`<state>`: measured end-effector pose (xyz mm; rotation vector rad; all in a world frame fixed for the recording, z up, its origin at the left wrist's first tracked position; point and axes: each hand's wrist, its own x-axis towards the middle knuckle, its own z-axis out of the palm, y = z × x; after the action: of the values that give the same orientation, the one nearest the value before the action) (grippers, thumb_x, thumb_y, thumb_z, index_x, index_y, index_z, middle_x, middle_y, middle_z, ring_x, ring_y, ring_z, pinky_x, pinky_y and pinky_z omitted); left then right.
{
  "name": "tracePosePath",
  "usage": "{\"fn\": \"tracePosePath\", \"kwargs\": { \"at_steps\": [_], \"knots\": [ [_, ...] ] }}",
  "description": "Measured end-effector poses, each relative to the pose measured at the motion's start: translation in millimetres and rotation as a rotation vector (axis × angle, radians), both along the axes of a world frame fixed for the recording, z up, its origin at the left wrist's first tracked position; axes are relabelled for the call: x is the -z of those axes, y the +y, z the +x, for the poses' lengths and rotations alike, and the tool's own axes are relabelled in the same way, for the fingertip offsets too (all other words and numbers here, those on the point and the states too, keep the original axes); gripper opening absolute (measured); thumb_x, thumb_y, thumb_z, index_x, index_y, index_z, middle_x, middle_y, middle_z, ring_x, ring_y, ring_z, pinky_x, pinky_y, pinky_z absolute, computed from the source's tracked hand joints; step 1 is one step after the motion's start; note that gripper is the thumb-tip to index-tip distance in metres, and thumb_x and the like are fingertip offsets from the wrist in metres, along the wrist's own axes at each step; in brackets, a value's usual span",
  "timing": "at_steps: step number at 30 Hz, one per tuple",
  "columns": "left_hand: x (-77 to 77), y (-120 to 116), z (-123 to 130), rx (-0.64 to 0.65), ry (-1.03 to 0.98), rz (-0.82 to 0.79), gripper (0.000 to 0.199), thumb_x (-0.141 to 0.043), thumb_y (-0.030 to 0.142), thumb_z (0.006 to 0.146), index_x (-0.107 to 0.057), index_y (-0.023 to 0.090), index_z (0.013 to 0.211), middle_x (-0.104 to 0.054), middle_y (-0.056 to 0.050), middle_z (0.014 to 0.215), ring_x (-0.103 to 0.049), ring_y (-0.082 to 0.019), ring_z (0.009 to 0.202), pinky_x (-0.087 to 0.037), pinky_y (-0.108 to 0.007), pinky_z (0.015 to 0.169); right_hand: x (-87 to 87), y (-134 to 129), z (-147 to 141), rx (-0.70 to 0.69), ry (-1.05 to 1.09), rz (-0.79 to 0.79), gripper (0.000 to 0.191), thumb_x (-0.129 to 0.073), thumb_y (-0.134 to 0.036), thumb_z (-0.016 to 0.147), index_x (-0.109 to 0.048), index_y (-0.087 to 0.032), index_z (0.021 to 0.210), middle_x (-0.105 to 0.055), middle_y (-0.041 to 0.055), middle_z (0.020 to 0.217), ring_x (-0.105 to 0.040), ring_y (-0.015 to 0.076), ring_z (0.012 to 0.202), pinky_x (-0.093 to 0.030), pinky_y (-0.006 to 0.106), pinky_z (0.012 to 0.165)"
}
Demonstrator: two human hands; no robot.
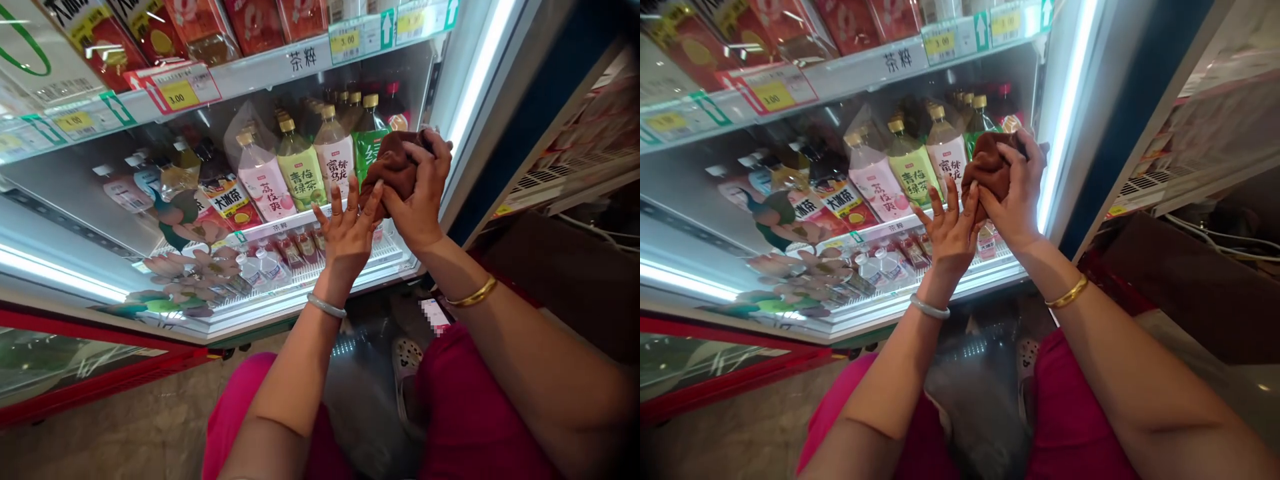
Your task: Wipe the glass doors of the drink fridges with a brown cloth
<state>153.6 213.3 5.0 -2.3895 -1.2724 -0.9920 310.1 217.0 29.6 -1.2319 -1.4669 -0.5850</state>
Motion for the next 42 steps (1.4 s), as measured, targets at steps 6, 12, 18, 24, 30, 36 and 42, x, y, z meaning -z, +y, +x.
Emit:
{"fn": "tracePosePath", "kwargs": {
  "at_steps": [6,12,18,24,30,36,42],
  "knots": [
    [-4.0,2.6,3.4,-0.057,-0.071,-0.068,0.064,-0.049,0.036,0.101,-0.031,0.036,0.162,-0.012,0.003,0.174,0.009,-0.031,0.161,0.014,-0.068,0.123,18.4,-8.1,16.3,-0.128,-0.181,-0.034,0.069,-0.049,-0.055,0.099,-0.022,-0.036,0.16,-0.022,0.0052,0.169,-0.014,0.0303,0.161,-0.021,0.061,0.13],
    [-10.1,1.5,13.5,-0.03,-0.111,-0.052,0.061,-0.055,0.04,0.1,-0.039,0.037,0.159,-0.017,-0.002,0.174,0.013,-0.03,0.161,0.013,-0.067,0.124,33.5,-2.5,37.2,-0.145,-0.254,-0.182,0.081,-0.059,-0.067,0.09,-0.031,-0.036,0.159,-0.028,0.0052,0.169,-0.004,0.0365,0.162,-0.014,0.069,0.128],
    [-18.9,-5.7,6.4,0.024,-0.104,-0.107,0.074,-0.062,0.038,0.096,-0.031,0.035,0.162,-0.011,-0.003,0.175,0.016,-0.03,0.16,0.014,-0.066,0.124,13.3,3.7,29.2,0.015,-0.091,-0.071,0.06,-0.053,-0.046,0.098,-0.034,-0.044,0.154,-0.024,-0.0018,0.17,-0.01,0.029,0.162,-0.014,0.064,0.131],
    [-23.9,-0.9,-17.0,0.05,-0.151,-0.133,0.077,-0.059,0.054,0.096,-0.029,0.032,0.163,-0.006,-0.001,0.176,0.021,-0.028,0.159,0.018,-0.061,0.125,4.5,-11.3,-0.4,-0.082,-0.161,-0.134,0.055,-0.058,-0.044,0.097,-0.044,-0.041,0.15,-0.032,-0.0019,0.168,-0.013,0.0267,0.162,-0.023,0.061,0.131],
    [-16.2,1.1,-30.8,0.05,-0.035,-0.125,0.08,-0.059,0.063,0.093,-0.032,0.033,0.162,-0.009,-0.004,0.176,0.015,-0.03,0.16,0.008,-0.063,0.127,20.8,-4.8,39.2,-0.109,-0.157,-0.11,0.047,-0.062,-0.04,0.096,-0.05,-0.032,0.141,-0.034,-0.0008,0.167,-0.015,0.0277,0.159,-0.017,0.064,0.13],
    [-14.7,0.8,-38.6,0.028,-0.077,-0.101,0.075,-0.047,0.065,0.098,-0.029,0.032,0.164,-0.013,-0.002,0.175,0.015,-0.026,0.161,0.008,-0.058,0.129,1.4,-6.5,12.1,-0.031,-0.139,-0.109,0.059,-0.06,-0.046,0.096,-0.041,-0.033,0.15,-0.023,-0.0003,0.171,-0.01,0.0276,0.161,-0.018,0.063,0.131],
    [-17.8,0.7,-51.1,-0.016,-0.086,-0.128,0.075,-0.042,0.067,0.098,-0.024,0.037,0.164,-0.018,0.006,0.174,0.02,-0.019,0.159,0.006,-0.052,0.132,26.8,-13.0,23.4,-0.255,-0.327,-0.316,0.045,-0.061,-0.042,0.097,-0.053,-0.037,0.141,-0.029,-0.0076,0.169,-0.003,0.0235,0.162,-0.013,0.059,0.133]
  ]
}}
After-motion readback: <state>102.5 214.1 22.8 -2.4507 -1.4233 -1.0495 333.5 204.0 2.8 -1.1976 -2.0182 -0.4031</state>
